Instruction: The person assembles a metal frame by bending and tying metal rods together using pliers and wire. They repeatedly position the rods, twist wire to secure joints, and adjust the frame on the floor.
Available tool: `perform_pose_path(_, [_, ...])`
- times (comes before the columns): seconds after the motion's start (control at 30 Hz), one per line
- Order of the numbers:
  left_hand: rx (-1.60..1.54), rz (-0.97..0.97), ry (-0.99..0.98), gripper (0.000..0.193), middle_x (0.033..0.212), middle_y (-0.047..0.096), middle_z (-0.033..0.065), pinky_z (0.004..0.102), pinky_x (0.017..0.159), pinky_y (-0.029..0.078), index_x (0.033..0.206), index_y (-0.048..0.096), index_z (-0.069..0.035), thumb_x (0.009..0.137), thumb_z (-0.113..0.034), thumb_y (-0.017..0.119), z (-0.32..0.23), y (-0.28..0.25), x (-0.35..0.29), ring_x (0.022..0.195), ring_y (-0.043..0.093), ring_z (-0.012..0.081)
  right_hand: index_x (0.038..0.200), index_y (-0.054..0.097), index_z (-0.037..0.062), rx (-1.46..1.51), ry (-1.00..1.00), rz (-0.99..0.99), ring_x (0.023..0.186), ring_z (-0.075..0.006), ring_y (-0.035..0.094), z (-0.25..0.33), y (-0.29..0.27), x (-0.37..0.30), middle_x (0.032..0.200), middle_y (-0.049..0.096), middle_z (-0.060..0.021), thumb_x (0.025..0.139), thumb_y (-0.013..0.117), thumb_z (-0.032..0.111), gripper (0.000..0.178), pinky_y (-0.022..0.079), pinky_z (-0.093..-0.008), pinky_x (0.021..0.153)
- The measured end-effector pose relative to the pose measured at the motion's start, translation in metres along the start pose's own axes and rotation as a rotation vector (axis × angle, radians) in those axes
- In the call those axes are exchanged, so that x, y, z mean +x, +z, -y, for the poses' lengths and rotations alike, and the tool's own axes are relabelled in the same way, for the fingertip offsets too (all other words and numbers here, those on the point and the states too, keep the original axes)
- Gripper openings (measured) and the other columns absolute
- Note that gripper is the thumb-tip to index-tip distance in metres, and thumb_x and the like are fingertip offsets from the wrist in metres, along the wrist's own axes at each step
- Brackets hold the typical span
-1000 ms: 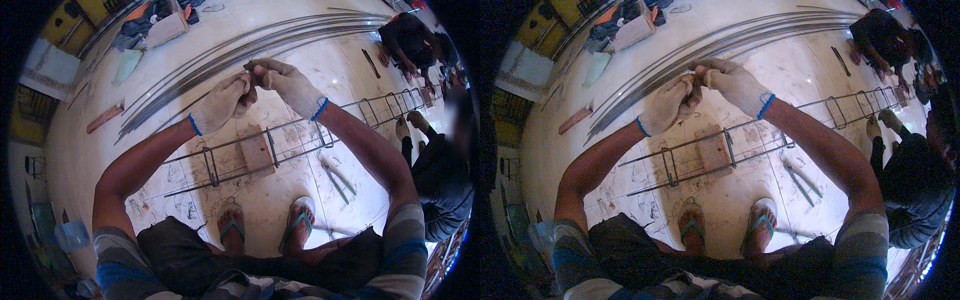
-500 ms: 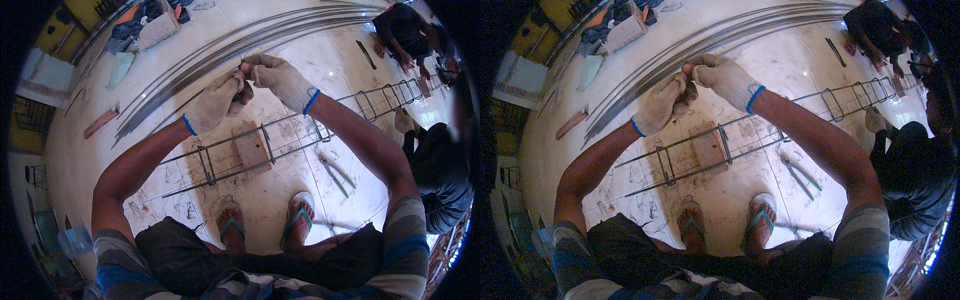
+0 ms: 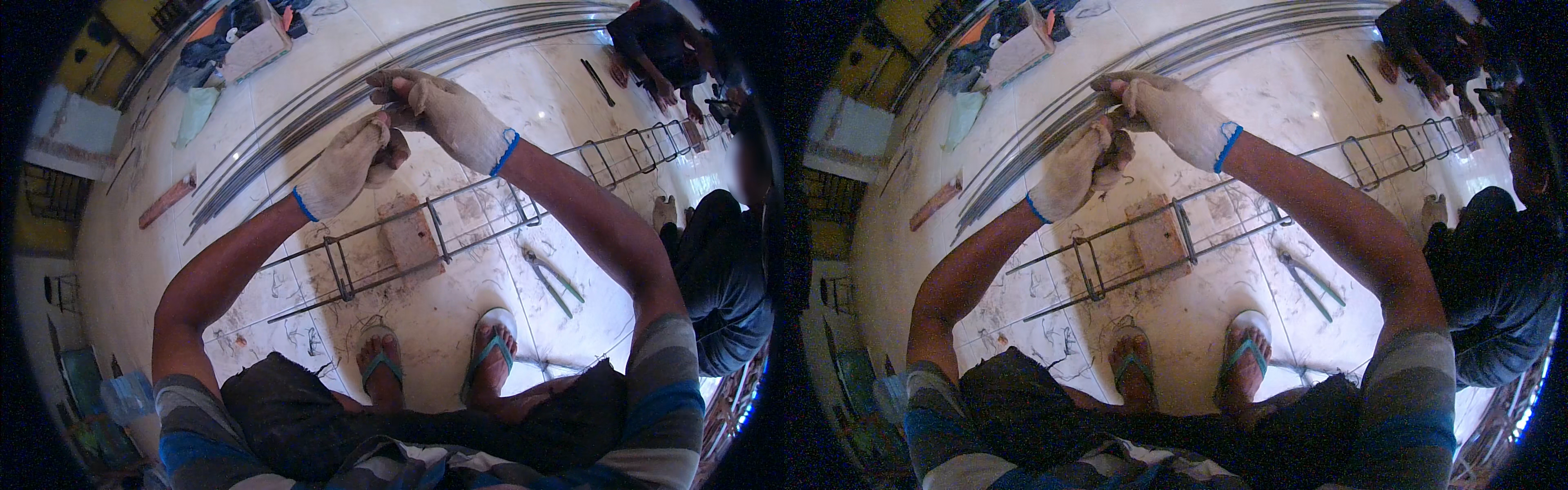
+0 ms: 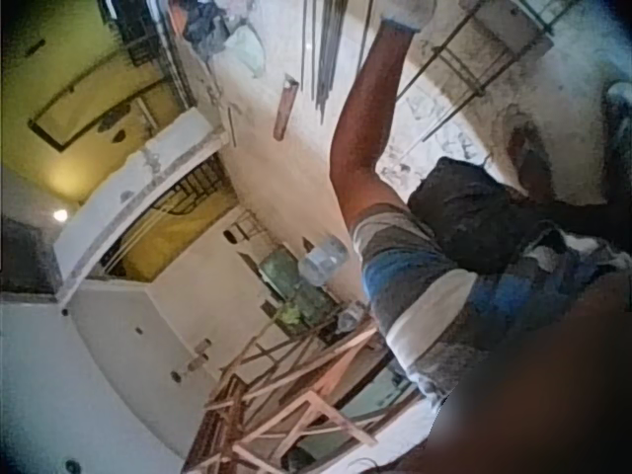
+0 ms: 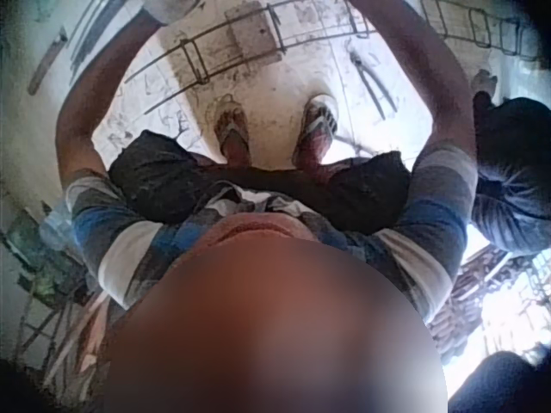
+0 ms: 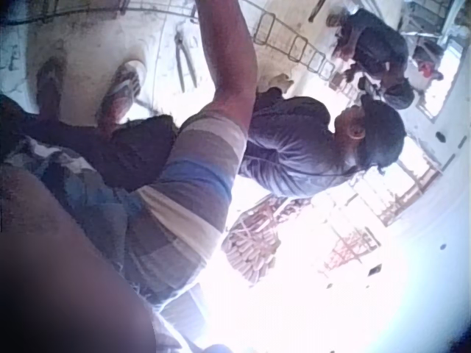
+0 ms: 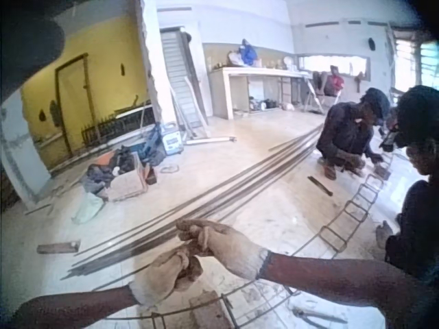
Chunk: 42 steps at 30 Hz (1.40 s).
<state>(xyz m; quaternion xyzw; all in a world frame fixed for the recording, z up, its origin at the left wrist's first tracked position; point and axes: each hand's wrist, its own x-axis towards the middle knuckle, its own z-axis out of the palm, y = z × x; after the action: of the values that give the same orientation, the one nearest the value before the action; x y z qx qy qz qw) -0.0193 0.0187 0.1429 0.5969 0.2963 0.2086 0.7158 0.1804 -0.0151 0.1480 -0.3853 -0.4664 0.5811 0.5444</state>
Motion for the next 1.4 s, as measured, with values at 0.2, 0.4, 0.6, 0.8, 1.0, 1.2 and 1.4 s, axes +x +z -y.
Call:
perform_pose_path(0.2, [-0.132, 0.083, 0.047, 0.044, 0.082, 0.057, 0.0016, 0.0254, 0.05, 0.028, 0.107, 0.059, -0.006, 0.115, -0.045, 0.042, 0.002, -0.003, -0.001, 0.055, 0.035, 0.0068, 0.143, 0.057, -0.002, 0.024, -0.091, 0.168, 0.128, -0.0231, 0.063, 0.001, -0.007, -0.003, 0.136, 0.066, -0.0132, 0.11, 0.051, 0.033, 0.048, 0.05, -0.0389, 0.113])
perform_pose_path(0.4, [-0.153, 0.161, 0.034, 0.054, 0.084, 0.055, 0.0017, 0.0247, 0.049, 0.026, 0.14, 0.056, -0.002, 0.114, -0.048, 0.043, -0.006, 0.001, -0.007, 0.054, 0.031, 0.0066, 0.136, 0.06, 0.0049, 0.361, 0.071, 0.207, 0.121, -0.0198, 0.063, 0.003, -0.01, -0.006, 0.129, 0.066, -0.0075, 0.11, 0.054, 0.036, 0.041, 0.05, -0.0401, 0.108])
perform_pose_path(0.6, [-0.173, 0.173, 0.032, 0.05, 0.081, 0.051, 0.0017, 0.0255, 0.048, 0.029, 0.119, 0.052, -0.009, 0.109, -0.059, 0.049, -0.007, 0.003, -0.006, 0.051, 0.034, 0.0086, 0.137, 0.06, 0.0075, 0.391, -0.062, 0.164, 0.107, -0.0157, 0.063, -0.006, -0.024, 0.011, 0.122, 0.067, -0.0031, 0.107, 0.064, 0.036, 0.042, 0.054, -0.0376, 0.097])
perform_pose_path(0.8, [-0.217, 0.125, 0.032, 0.051, 0.079, 0.048, 0.0003, 0.0244, 0.047, 0.028, 0.127, 0.053, -0.01, 0.108, -0.057, 0.051, -0.004, -0.003, -0.005, 0.052, 0.033, 0.0082, 0.142, 0.056, 0.0052, 0.496, -0.125, 0.151, 0.105, -0.0152, 0.067, -0.002, -0.032, 0.008, 0.119, 0.068, -0.0027, 0.109, 0.061, 0.027, 0.04, 0.057, -0.034, 0.094])
perform_pose_path(1.0, [-0.256, 0.161, 0.033, 0.038, 0.076, 0.047, -0.0004, 0.0244, 0.046, 0.026, 0.124, 0.053, -0.017, 0.11, -0.052, 0.051, -0.002, -0.004, -0.002, 0.055, 0.035, 0.0071, 0.145, 0.052, 0.0031, 0.44, -0.122, 0.03, 0.105, -0.0162, 0.067, 0.007, -0.02, 0.0, 0.12, 0.067, -0.0051, 0.11, 0.058, 0.022, 0.04, 0.059, -0.0315, 0.091])
perform_pose_path(1.2, [-0.259, 0.115, 0.018, 0.036, 0.075, 0.046, -0.0016, 0.0239, 0.046, 0.025, 0.125, 0.055, -0.021, 0.11, -0.054, 0.05, 0.0, 0.001, -0.001, 0.053, 0.033, 0.0063, 0.145, 0.052, 0.005, 0.489, -0.147, 0.116, 0.102, -0.0158, 0.071, 0.003, -0.03, 0.006, 0.122, 0.068, -0.0062, 0.11, 0.058, 0.017, 0.038, 0.062, -0.0307, 0.093])
perform_pose_path(1.4, [-0.265, 0.119, 0.021, 0.049, 0.075, 0.047, -0.0012, 0.0253, 0.048, 0.023, 0.135, 0.057, -0.006, 0.116, -0.047, 0.038, -0.005, 0.003, -0.005, 0.053, 0.027, 0.007, 0.147, 0.051, 0.0025, 0.444, -0.125, 0.104, 0.097, -0.0152, 0.067, 0.009, -0.017, 0.004, 0.112, 0.064, -0.0037, 0.111, 0.056, 0.021, 0.041, 0.06, -0.034, 0.09])
